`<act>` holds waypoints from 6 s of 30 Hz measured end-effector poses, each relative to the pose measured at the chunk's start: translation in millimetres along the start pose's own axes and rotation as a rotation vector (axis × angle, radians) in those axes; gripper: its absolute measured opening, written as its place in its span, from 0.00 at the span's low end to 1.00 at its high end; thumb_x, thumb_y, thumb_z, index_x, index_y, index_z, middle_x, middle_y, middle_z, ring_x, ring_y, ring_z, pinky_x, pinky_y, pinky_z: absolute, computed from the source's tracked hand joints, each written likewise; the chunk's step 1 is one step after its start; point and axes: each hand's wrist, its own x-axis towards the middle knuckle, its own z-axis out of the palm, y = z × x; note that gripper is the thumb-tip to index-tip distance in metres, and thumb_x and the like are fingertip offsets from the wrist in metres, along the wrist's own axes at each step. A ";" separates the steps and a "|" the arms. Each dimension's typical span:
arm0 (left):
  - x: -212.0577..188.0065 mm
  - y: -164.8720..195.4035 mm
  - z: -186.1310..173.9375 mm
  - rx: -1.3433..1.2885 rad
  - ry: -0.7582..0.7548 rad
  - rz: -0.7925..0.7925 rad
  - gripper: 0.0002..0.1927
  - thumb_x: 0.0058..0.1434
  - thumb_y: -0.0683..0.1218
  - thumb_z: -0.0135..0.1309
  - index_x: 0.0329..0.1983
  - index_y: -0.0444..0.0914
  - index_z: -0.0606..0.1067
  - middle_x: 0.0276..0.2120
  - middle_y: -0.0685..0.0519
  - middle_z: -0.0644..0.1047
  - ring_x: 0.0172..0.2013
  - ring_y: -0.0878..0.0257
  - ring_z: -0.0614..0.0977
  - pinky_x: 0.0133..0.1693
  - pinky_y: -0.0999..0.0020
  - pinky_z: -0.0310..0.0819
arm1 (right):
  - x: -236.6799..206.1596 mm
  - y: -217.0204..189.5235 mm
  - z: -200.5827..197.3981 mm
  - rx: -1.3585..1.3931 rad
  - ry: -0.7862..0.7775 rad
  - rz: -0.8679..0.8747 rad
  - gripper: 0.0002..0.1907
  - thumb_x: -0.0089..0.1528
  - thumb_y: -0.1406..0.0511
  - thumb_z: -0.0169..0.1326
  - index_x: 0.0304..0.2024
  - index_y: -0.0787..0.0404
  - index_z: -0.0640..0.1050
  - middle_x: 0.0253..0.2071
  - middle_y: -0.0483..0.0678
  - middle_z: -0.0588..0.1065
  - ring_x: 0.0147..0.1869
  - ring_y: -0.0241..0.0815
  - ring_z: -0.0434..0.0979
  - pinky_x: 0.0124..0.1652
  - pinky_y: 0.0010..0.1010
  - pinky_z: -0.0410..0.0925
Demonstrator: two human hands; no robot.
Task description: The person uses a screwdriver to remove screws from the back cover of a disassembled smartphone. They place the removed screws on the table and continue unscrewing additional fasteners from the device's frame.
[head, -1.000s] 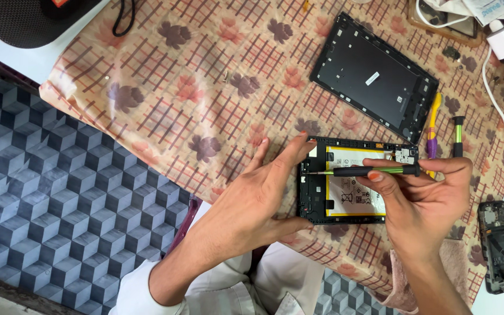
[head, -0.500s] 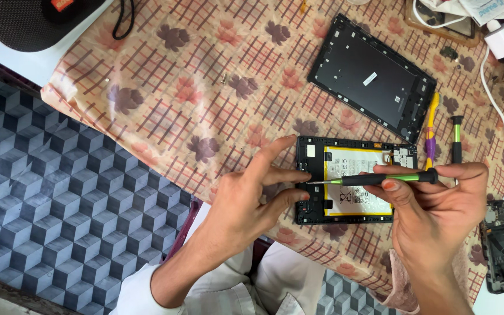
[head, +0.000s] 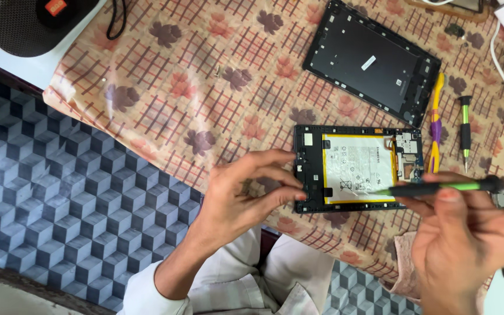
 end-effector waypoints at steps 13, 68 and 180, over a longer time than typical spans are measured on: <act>-0.7 8.2 31.6 0.132 -0.155 -0.037 0.30 0.57 0.40 0.70 0.60 0.35 0.69 0.34 0.54 0.84 0.35 0.67 0.87 0.37 0.73 0.81 | -41.4 35.4 42.6 0.317 0.252 0.015 0.34 0.68 0.76 0.60 0.71 0.58 0.59 0.50 0.60 0.79 0.47 0.54 0.84 0.43 0.41 0.82; -28.6 -13.8 64.8 -0.842 0.169 -0.433 0.22 0.60 0.26 0.60 0.37 0.35 0.58 0.32 0.36 0.80 0.34 0.47 0.86 0.37 0.52 0.87 | -89.9 83.0 -1.7 0.227 0.173 -0.133 0.26 0.69 0.75 0.61 0.52 0.55 0.56 0.38 0.58 0.78 0.42 0.40 0.85 0.55 0.44 0.82; -8.4 22.9 14.6 0.267 -0.188 -0.041 0.33 0.54 0.45 0.67 0.61 0.33 0.69 0.63 0.41 0.73 0.61 0.45 0.75 0.58 0.55 0.73 | -27.8 9.2 34.0 -0.622 -0.325 -0.362 0.44 0.57 0.76 0.61 0.67 0.47 0.53 0.39 0.71 0.74 0.40 0.60 0.84 0.39 0.43 0.84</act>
